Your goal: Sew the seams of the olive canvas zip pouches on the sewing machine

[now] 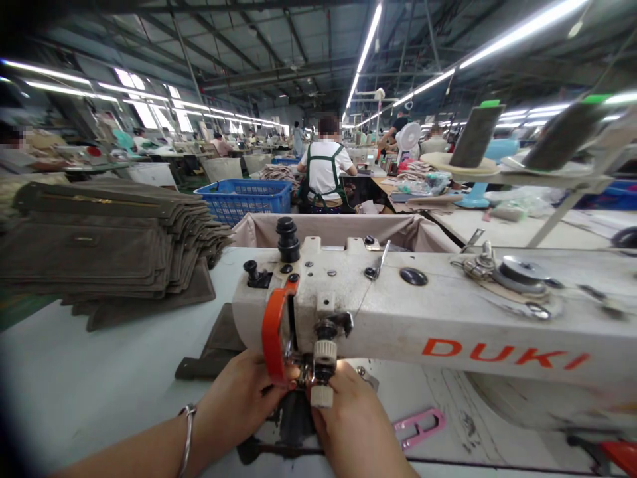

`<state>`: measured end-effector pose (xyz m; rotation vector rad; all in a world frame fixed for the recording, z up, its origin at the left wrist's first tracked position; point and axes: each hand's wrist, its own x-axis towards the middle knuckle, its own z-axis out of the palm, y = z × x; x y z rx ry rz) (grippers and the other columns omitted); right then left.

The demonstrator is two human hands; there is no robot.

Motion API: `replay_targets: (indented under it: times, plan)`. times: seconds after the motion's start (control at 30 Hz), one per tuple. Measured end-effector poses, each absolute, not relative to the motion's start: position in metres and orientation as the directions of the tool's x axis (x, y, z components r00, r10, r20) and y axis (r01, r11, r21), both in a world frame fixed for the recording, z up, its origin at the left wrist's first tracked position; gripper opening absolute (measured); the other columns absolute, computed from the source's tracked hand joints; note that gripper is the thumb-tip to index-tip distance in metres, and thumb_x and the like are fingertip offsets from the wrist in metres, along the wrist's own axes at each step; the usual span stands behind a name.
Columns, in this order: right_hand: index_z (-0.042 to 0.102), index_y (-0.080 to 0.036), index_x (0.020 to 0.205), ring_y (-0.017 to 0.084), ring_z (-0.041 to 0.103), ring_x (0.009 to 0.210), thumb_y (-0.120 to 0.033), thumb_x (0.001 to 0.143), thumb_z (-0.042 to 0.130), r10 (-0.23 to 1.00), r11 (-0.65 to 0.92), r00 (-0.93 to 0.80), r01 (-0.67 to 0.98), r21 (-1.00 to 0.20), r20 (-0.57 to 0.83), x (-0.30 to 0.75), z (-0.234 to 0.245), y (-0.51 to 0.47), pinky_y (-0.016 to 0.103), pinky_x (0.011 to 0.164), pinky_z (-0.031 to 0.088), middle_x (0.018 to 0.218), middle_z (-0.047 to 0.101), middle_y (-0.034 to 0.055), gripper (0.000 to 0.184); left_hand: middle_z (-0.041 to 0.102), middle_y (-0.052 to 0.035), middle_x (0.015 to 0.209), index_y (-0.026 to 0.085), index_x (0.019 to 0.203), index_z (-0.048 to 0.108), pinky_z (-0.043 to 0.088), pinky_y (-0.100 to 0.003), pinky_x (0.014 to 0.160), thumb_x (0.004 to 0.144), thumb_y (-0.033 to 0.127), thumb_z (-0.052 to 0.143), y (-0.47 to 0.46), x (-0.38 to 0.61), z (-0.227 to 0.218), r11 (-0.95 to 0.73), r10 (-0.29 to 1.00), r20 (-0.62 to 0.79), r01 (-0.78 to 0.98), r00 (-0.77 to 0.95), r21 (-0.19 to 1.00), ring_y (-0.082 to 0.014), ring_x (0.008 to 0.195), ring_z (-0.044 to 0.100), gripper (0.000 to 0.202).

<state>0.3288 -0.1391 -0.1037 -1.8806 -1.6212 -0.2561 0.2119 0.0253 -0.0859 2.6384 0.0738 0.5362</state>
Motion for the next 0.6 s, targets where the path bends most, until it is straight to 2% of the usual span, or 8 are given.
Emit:
replay_targets:
  times: [0.23, 0.47, 0.6]
  plan:
    - [0.069, -0.018, 0.101, 0.026, 0.067, 0.085, -0.004, 0.086, 0.052, 0.805, -0.038, 0.232, 0.939, -0.343, 0.546, 0.3281, -0.1045, -0.1388, 0.037, 0.075, 0.059, 0.098, 0.073, 0.01, 0.027, 0.074, 0.0004, 0.086, 0.022, 0.079, 0.071, 0.05, -0.033, 0.088, 0.079, 0.005, 0.072, 0.0251, 0.2141, -0.0845, -0.901, 0.143, 0.347, -0.023, 0.927, 0.433, -0.0209, 0.084, 0.066, 0.017]
    - [0.07, -0.018, 0.096, 0.026, 0.067, 0.082, -0.006, 0.086, 0.052, 0.793, -0.065, 0.257, 0.937, -0.343, 0.552, 0.3285, -0.1046, -0.1367, 0.038, 0.073, 0.058, 0.094, 0.072, 0.0094, 0.024, 0.075, 0.001, 0.087, 0.023, 0.083, 0.072, 0.049, -0.033, 0.087, 0.079, 0.006, 0.074, 0.025, 0.214, -0.0849, -0.904, 0.146, 0.363, -0.025, 0.92, 0.427, -0.0213, 0.086, 0.065, 0.018]
    - [0.07, -0.019, 0.095, 0.024, 0.066, 0.081, -0.005, 0.086, 0.053, 0.776, -0.039, 0.255, 0.932, -0.361, 0.577, 0.3282, -0.1024, -0.135, 0.034, 0.071, 0.057, 0.091, 0.072, 0.0077, 0.024, 0.074, 0.0002, 0.087, 0.022, 0.083, 0.073, 0.05, -0.032, 0.088, 0.078, 0.007, 0.075, 0.0241, 0.2136, -0.0847, -0.906, 0.147, 0.383, -0.03, 0.912, 0.421, -0.0206, 0.085, 0.065, 0.016]
